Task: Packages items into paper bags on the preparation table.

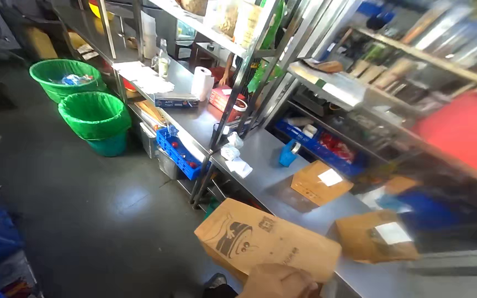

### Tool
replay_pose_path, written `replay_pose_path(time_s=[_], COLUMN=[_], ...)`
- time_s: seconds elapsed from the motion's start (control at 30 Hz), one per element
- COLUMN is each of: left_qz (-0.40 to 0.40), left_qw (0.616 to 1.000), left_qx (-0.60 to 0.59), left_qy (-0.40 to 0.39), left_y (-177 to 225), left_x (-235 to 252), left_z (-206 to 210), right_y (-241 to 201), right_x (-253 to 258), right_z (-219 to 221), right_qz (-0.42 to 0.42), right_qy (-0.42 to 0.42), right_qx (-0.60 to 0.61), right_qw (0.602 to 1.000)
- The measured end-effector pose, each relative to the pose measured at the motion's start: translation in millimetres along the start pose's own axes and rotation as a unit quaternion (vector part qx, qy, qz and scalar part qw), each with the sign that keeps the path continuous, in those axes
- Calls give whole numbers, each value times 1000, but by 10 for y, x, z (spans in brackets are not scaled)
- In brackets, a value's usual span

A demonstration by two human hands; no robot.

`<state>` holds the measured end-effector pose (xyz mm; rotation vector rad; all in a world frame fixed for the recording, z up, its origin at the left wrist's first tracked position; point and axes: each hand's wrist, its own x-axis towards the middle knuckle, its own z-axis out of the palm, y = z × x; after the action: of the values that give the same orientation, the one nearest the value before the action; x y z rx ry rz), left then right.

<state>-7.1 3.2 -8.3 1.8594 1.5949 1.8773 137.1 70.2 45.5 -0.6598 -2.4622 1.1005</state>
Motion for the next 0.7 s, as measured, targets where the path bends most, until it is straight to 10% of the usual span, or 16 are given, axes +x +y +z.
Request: replay_pose_path(time_s=[0.27, 0.33, 0.47, 0.6, 0.7], left_qz=[-113, -156, -206, -240, -246], left_qw=[947, 918, 867, 822, 796], left_qx=[115, 159, 233, 313, 353], left_qy=[279, 328, 388, 411, 426], left_y=[-883, -1145, -1721, -2014, -2190], left_x=[41, 151, 309, 591, 810], left_z=[-415, -513, -577, -453, -348], right_y=[143, 433, 1339, 2649, 2995], right_x=[1993, 2580, 4026, 5315, 5590], right_z=[369, 380, 87, 563, 840], right_qz=[20, -75, -100, 85, 64], right_qy=[-463, -402, -18, -28, 3], right_qx=[-163, -111, -60, -233, -233], right_qw=[871, 906, 993, 968, 970])
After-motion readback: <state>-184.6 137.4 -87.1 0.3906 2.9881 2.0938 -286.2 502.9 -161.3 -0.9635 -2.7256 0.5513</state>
